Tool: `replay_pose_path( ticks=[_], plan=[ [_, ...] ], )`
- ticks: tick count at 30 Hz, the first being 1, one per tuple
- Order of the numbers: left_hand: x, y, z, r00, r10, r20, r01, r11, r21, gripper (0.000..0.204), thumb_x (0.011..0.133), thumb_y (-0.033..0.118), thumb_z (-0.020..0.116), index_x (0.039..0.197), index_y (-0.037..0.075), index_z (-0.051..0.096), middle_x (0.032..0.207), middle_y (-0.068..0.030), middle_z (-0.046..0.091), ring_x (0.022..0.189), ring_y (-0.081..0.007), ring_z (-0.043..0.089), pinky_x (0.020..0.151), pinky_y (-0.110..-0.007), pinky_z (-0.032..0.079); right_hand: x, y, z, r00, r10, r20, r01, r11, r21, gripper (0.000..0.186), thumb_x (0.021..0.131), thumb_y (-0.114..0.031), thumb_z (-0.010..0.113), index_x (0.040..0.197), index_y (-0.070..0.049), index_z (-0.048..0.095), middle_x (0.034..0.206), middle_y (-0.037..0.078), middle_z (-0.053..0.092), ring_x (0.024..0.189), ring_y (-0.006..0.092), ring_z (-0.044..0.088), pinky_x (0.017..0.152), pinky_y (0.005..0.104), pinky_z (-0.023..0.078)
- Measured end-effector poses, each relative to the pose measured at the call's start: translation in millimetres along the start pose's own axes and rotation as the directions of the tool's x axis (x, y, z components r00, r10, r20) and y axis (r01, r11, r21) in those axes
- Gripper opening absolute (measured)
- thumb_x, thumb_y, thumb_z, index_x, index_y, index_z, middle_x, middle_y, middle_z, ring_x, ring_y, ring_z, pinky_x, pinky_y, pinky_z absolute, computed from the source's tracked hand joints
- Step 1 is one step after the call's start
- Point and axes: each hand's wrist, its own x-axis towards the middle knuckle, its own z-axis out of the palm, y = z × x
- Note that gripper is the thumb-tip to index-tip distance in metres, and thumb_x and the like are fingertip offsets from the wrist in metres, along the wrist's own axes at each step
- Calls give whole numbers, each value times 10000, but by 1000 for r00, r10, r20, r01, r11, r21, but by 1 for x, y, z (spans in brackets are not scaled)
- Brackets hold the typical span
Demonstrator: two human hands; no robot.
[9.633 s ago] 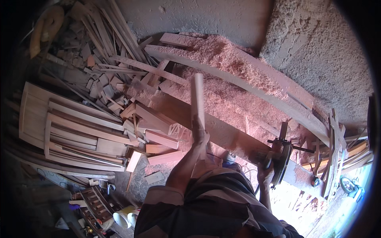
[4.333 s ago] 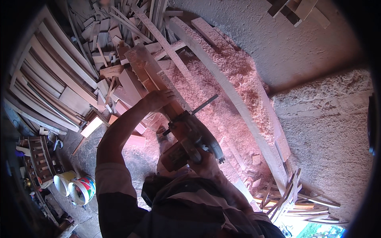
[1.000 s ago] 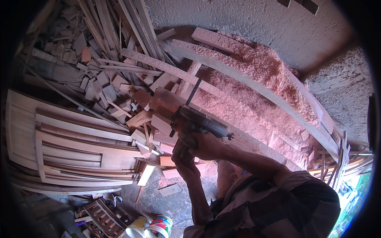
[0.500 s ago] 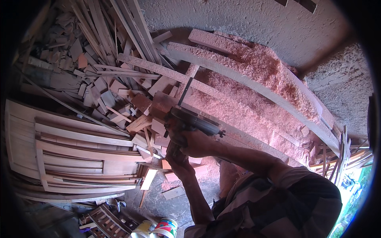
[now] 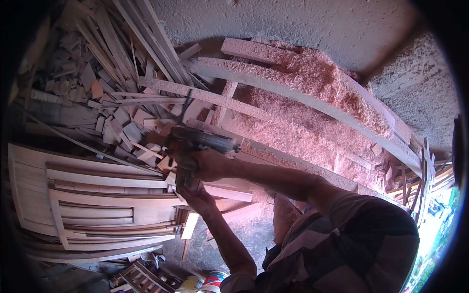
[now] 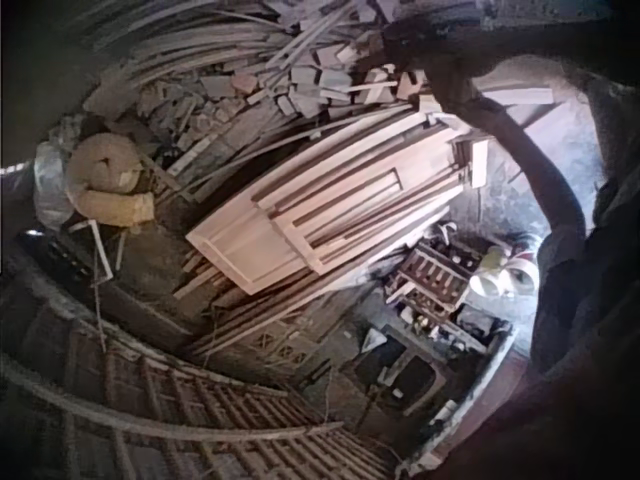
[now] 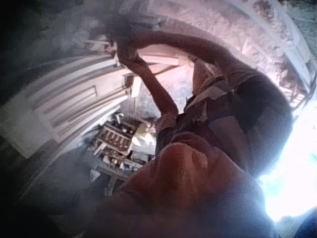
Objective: The person uses a circular saw to cut a long plank of wood into smaller pieces. They repeatedly position the plank, cut it, and move the cut piece aside, creating a pile of wood offcuts.
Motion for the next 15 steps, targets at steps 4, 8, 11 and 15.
replay_pose_path(
  ticks=[4, 8, 11, 15],
  plan=[
    [-1, 24, 7, 947, 82, 312, -54, 994, -96, 655, 1007, 443, 635, 1507, 72, 432, 1412, -79, 576, 1115, -153, 617, 856, -251, 518, -21, -6, -16, 977, -198, -77, 205, 974, 101, 442, 796, -145, 749, 1213, -33, 658, 1075, 207, 717, 1018, 382, 708, 855, 456, 578],
    [-48, 21, 36, 983, 52, 178, -62, 997, 54, 638, 1044, 494, 521, 1520, 83, 411, 1459, -111, 511, 1244, -223, 577, 981, -316, 531, -75, -16, -39, 910, -348, -227, 356, 934, -3, 483, 825, -201, 771, 1264, -43, 646, 1133, 208, 702, 1043, 390, 697, 854, 465, 574],
    [-102, 1, 63, 984, 0, 180, -33, 982, 184, 719, 1026, 544, 530, 1560, 94, 359, 1489, -132, 486, 1297, -245, 553, 1035, -351, 517, -127, -16, -68, 870, -360, -337, 361, 931, -62, 466, 848, -220, 771, 1255, -34, 640, 1131, 203, 700, 1033, 389, 700, 845, 470, 574],
    [-171, -41, 103, 910, -247, 334, 155, 947, 281, 745, 1021, 567, 513, 1535, 46, 372, 1512, -171, 457, 1353, -315, 510, 1083, -402, 488, -241, -9, -121, 916, -109, -387, 89, 994, -69, 477, 840, -232, 759, 1254, -32, 632, 1067, 217, 710, 985, 388, 714, 824, 464, 578]
  ],
)
